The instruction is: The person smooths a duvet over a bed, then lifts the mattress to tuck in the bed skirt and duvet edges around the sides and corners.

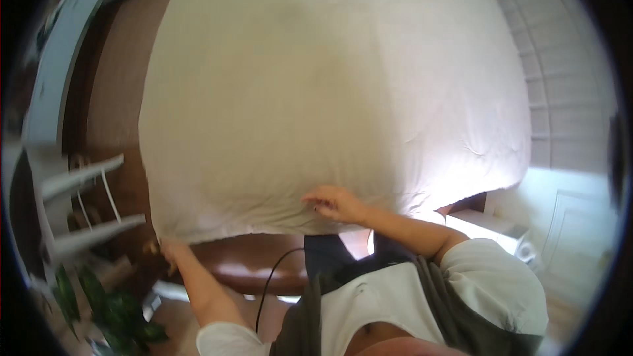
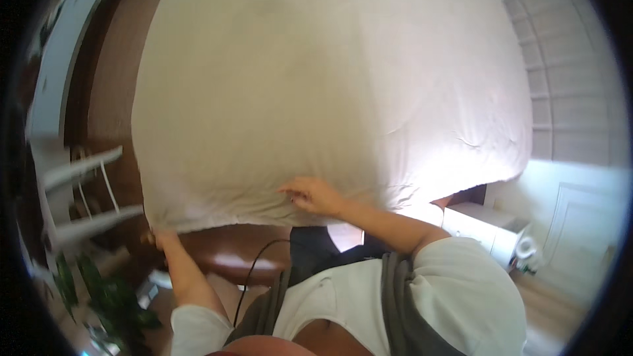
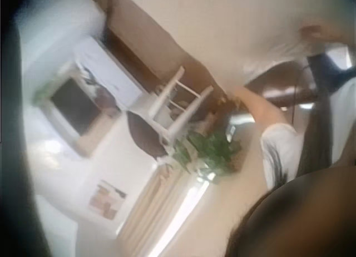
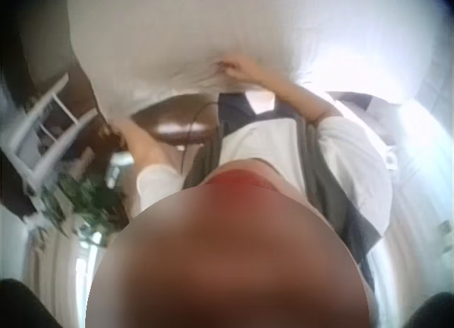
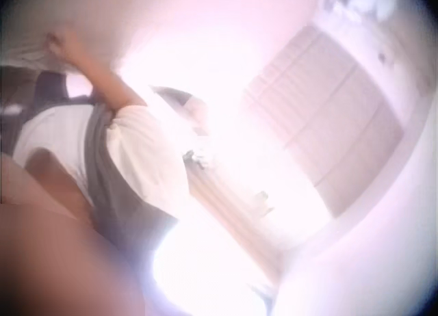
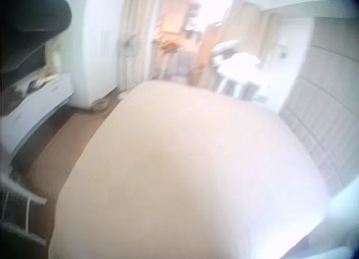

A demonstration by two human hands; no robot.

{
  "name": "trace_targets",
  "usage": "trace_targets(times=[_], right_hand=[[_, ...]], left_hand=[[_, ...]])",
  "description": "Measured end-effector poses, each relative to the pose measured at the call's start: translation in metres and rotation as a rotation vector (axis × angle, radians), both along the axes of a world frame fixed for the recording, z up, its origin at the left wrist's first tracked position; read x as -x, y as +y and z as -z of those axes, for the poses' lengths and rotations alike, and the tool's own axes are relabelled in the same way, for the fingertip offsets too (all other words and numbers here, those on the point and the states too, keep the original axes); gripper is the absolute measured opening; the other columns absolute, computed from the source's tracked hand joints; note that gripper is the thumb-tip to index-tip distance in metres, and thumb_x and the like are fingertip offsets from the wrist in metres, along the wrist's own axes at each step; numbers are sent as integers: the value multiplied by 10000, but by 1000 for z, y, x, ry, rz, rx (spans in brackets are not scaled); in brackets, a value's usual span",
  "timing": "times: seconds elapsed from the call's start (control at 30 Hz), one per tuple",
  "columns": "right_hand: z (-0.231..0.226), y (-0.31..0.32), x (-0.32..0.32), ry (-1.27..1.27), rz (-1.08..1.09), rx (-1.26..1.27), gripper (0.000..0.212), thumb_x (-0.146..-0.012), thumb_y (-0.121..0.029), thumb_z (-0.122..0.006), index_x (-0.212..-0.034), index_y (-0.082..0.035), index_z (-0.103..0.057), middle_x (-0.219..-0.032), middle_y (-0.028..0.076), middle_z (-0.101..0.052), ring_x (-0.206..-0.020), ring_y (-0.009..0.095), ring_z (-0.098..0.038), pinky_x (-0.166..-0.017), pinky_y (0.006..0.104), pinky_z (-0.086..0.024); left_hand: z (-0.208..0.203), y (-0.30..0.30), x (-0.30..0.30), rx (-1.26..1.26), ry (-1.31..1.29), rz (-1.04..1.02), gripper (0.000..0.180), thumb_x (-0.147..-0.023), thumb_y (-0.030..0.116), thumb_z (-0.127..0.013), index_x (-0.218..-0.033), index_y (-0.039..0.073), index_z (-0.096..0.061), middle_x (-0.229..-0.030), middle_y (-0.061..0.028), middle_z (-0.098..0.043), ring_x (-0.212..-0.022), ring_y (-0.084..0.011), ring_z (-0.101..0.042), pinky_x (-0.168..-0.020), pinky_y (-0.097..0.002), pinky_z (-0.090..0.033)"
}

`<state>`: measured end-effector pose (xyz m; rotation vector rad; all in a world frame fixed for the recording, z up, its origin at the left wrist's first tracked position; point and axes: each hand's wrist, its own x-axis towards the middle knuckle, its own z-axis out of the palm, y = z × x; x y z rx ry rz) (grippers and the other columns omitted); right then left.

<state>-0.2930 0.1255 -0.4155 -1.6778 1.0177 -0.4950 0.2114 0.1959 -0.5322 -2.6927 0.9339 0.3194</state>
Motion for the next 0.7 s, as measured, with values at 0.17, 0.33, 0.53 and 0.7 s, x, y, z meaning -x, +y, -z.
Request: trace_targets(times=[0.17, 0.33, 0.53, 0.7], right_hand=[[-7, 35, 92, -14, 679, -125, 227, -764, -115, -584, -985, -68, -602, -800, 59, -589, -705, 128, -549, -655, 272, -454], [17, 71, 233, 75, 1507, -61, 132, -785, -146, -581, -821, -20, -597, -679, 38, -586, -622, 106, -520, -592, 266, -440], [58, 148, 402, -433, 2430, -105, 154, -772, -101, -584, -907, -32, -561, -711, 19, -536, -526, 94, -471, -436, 207, -392], [117, 179, 496, -845, 2491, -687, 272, -795, -248, -617, -980, -68, -533, -826, 31, -510, -712, 149, -472, -610, 307, -426]], left_hand=[[-56, -69, 188, 960, 98, 31, 448, -781, 38, -561, -1218, 38, -462, -1169, -191, -513, -1115, -319, -457, -949, -427, -351], [-117, -69, 461, 676, 850, 948, 391, -738, 69, -568, -1115, -15, -513, -1132, -188, -506, -1077, -340, -450, -950, -433, -317], [-130, -2, 685, 385, 1027, 1780, 467, -690, 72, -646, -1138, 136, -528, -1216, -117, -439, -1077, -362, -414, -929, -438, -342], [-119, 9, 781, 192, 624, 2025, 716, -609, 138, -744, -1255, 209, -443, -1393, -152, -248, -1242, -405, -241, -966, -594, -218]])
